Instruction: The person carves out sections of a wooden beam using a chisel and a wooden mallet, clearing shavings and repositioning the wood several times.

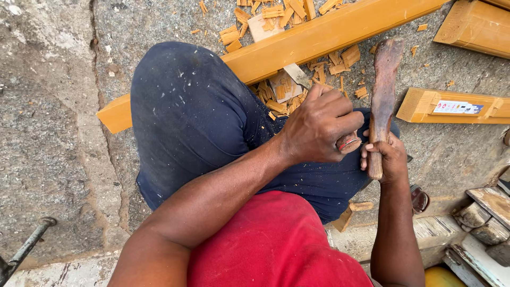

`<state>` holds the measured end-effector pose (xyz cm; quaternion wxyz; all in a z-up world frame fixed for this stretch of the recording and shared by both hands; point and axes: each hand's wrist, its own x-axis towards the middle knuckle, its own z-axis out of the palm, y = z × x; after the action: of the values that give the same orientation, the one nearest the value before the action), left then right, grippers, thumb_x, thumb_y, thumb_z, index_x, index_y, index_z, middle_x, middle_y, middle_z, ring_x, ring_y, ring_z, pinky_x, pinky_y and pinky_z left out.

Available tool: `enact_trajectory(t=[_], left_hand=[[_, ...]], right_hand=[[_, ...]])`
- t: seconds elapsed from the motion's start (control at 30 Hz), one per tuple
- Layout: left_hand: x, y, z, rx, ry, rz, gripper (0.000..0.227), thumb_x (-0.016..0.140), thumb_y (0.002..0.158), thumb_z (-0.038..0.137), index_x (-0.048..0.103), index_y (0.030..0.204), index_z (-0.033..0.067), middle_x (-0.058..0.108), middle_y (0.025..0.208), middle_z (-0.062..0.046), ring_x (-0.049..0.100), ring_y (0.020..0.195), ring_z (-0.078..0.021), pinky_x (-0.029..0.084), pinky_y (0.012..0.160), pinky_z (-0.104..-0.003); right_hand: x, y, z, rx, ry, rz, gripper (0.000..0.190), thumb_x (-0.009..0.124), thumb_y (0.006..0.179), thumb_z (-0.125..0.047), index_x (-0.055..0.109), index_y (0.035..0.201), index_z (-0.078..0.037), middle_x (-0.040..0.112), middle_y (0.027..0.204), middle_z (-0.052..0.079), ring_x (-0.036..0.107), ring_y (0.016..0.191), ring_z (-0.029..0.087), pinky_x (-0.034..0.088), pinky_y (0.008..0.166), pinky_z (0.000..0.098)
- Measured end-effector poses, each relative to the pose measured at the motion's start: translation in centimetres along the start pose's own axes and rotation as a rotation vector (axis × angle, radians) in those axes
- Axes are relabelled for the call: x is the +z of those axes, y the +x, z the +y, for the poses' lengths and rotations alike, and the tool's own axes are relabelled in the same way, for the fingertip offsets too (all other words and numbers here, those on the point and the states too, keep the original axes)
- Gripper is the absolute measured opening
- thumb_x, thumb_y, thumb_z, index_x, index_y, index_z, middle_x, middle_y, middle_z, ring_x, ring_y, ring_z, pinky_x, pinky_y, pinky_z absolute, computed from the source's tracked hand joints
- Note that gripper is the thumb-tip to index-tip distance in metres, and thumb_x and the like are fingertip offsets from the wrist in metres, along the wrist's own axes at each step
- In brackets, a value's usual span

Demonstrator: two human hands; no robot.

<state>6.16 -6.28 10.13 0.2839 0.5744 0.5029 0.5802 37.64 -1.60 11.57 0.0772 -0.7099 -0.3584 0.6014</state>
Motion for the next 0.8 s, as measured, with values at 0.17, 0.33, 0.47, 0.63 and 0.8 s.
enact_trajectory(t=[0.17,0.33,0.47,0.63,0.8], left_hand=[[-0.28,-0.05,-0.06,0.007,-0.024,0.003,0.029,0.083,0.075,0.022,0.059,0.088,0.0122,0.053,0.085,-0.004,0.058,0.088,-0.0244,0.042,0.087,-0.044],[-0.32,-0.11,0.01,0.010,-0.022,-0.007,0.028,0.083,0.075,0.023,0.059,0.085,0.0111,0.053,0.083,-0.004,0.058,0.087,-0.0254,0.043,0.087,-0.044],[-0.11,0.14,-0.06,0.001,-0.035,0.011,0.028,0.083,0.077,0.023,0.060,0.088,0.0104,0.054,0.085,-0.004,0.059,0.087,-0.0246,0.043,0.087,-0.044],[-0.13,0.22,-0.05,-0.011,-0.048,0.026,0.027,0.082,0.078,0.023,0.061,0.089,0.0102,0.054,0.085,-0.004,0.059,0.087,-0.0241,0.042,0.087,-0.044],[0.16,0.55,-0.15,-0.026,-0.053,0.048,0.026,0.083,0.078,0.023,0.062,0.087,0.0116,0.054,0.081,-0.003,0.058,0.084,-0.0233,0.040,0.082,-0.043]], right_hand=[[-0.15,0.11,0.13,-0.011,-0.002,-0.006,0.041,0.059,0.076,-0.006,0.059,0.116,0.004,0.059,0.067,0.013,0.056,0.044,0.023,0.048,0.041,0.0335],[-0.34,0.40,0.08,-0.007,0.019,-0.018,0.041,0.059,0.076,-0.005,0.059,0.116,0.004,0.059,0.068,0.013,0.055,0.045,0.023,0.048,0.041,0.0337],[-0.49,0.41,-0.03,-0.002,0.020,-0.039,0.040,0.058,0.076,-0.005,0.059,0.116,0.004,0.059,0.067,0.013,0.055,0.044,0.023,0.048,0.040,0.0336],[-0.55,0.35,-0.16,-0.001,0.041,-0.051,0.040,0.058,0.077,-0.005,0.059,0.115,0.005,0.059,0.068,0.013,0.055,0.044,0.023,0.048,0.040,0.0334],[-0.83,0.53,0.17,-0.015,0.067,-0.056,0.043,0.058,0.077,-0.003,0.056,0.119,0.005,0.060,0.071,0.014,0.056,0.046,0.023,0.049,0.041,0.0335]])
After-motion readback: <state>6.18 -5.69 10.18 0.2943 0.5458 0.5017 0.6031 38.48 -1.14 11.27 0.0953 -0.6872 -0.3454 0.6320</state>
